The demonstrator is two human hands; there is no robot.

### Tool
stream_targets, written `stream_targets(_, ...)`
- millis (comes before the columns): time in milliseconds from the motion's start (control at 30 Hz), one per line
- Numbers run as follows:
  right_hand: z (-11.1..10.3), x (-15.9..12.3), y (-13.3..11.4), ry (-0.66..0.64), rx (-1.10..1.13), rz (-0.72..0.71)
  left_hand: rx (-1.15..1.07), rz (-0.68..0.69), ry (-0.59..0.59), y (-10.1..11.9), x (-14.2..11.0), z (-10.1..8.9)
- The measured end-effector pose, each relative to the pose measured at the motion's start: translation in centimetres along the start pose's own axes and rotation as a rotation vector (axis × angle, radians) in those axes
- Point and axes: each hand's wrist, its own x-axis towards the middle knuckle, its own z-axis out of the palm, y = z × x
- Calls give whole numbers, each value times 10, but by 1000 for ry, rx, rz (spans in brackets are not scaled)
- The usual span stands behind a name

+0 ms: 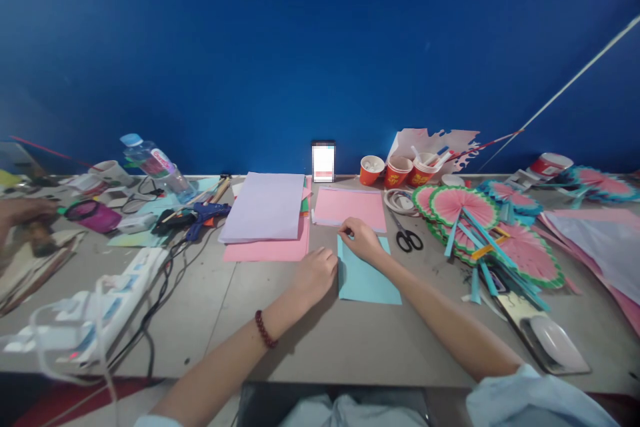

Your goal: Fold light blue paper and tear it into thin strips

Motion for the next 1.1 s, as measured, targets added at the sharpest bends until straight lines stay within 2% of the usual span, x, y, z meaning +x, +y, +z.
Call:
stream_targets(233, 1, 0, 0, 7, -9, -4, 53, -34, 24, -6, 21, 9)
stream_targets(400, 1, 1, 1, 0, -7, 0, 33, -61, 36, -4, 26, 11)
stream_targets(633, 1, 0, 1, 11, -11, 3, -23, -152, 36, 3, 22, 12)
stream_targets(933, 0, -1, -1, 11, -26, 14, -48, -198, -40, 14, 10, 7)
stream_targets(1100, -1, 0, -3, 6, -31, 17, -54, -188, -37, 17, 3, 4)
